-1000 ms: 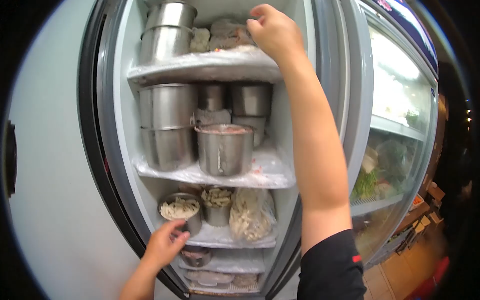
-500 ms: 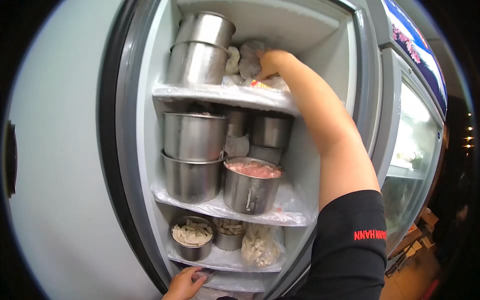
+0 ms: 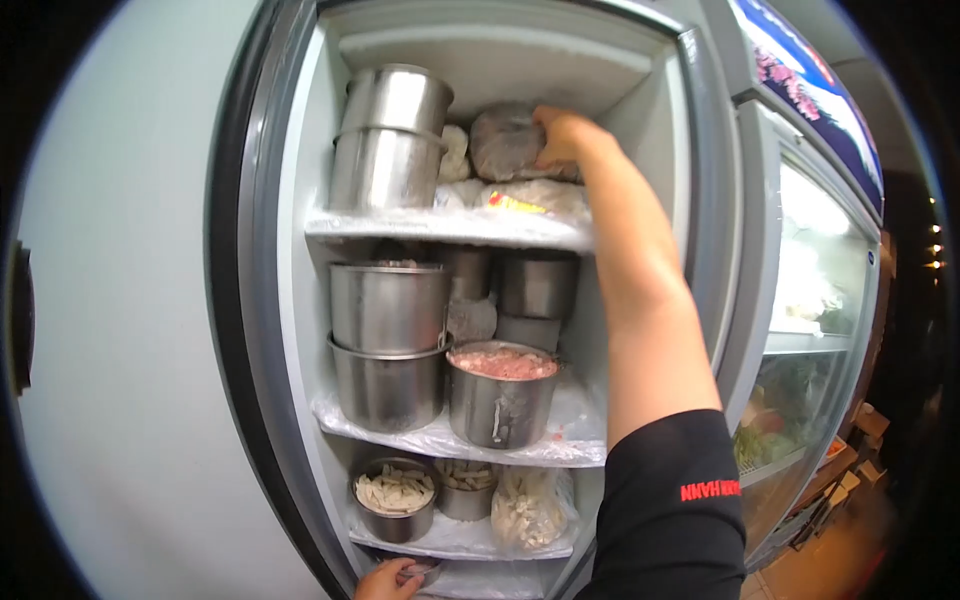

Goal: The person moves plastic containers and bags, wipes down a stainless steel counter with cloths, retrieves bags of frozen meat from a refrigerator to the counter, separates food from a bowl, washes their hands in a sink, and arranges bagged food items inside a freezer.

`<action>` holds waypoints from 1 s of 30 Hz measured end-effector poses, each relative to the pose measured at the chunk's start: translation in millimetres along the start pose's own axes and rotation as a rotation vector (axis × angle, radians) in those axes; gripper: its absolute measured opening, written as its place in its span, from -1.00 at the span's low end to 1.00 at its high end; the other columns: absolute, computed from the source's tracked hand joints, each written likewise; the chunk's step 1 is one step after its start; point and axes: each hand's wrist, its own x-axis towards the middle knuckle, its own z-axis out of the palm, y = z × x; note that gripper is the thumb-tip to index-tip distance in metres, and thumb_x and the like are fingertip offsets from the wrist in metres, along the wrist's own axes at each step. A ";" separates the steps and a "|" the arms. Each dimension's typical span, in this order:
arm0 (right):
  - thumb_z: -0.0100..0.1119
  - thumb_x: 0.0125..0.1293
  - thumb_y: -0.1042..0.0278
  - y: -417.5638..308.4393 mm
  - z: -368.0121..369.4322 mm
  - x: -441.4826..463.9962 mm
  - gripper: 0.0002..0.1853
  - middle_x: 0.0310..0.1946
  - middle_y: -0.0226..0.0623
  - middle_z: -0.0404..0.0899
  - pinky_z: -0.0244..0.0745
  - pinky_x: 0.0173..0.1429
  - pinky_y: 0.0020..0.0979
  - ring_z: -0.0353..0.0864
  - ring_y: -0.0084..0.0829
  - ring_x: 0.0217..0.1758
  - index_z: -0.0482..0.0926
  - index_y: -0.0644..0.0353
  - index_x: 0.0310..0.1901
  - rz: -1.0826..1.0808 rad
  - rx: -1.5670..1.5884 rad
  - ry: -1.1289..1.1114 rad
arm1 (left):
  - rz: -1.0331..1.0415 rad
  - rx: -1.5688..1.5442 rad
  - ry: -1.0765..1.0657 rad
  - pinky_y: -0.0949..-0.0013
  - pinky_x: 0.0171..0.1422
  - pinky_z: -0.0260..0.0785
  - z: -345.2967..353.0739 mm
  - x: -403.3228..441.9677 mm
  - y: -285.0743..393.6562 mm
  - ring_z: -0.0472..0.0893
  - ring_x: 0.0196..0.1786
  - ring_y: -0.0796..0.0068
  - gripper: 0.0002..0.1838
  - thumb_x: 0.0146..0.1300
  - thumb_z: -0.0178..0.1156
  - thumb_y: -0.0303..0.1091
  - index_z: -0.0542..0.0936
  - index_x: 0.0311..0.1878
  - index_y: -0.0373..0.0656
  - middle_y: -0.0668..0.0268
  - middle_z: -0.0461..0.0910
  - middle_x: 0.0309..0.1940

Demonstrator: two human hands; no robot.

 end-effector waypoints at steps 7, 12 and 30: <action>0.28 0.06 0.26 -51.5 23.3 -17.9 -0.40 0.24 -0.05 0.44 0.47 0.19 -0.07 0.50 -0.03 0.21 0.49 -0.04 0.23 -0.052 -0.553 0.196 | 0.008 -0.138 -0.042 0.25 -0.13 0.54 -12.5 -6.1 7.3 0.71 -0.21 0.24 -0.56 0.29 0.23 -0.22 0.54 0.16 -0.25 0.04 0.69 -0.17; 0.26 0.14 0.00 -104.9 -8.8 -46.6 -0.40 0.23 -0.19 0.48 0.56 0.07 -0.06 0.55 -0.12 0.16 0.49 -0.08 0.25 0.067 -0.076 -0.482 | 0.000 -0.169 -0.029 0.22 -0.12 0.53 -9.3 -10.5 6.4 0.70 -0.19 0.21 -0.56 0.28 0.24 -0.21 0.54 0.16 -0.23 0.04 0.68 -0.17; 0.37 0.11 0.22 -22.3 -19.1 -75.6 -0.50 -0.10 -0.24 0.64 0.61 -0.09 -0.32 0.66 -0.40 -0.16 0.58 0.24 0.09 0.249 0.861 -0.137 | 0.127 -0.020 -0.051 0.17 0.05 0.49 3.2 -12.7 5.9 0.66 -0.01 0.09 -0.55 0.29 0.21 -0.13 0.55 0.14 -0.23 0.01 0.64 -0.02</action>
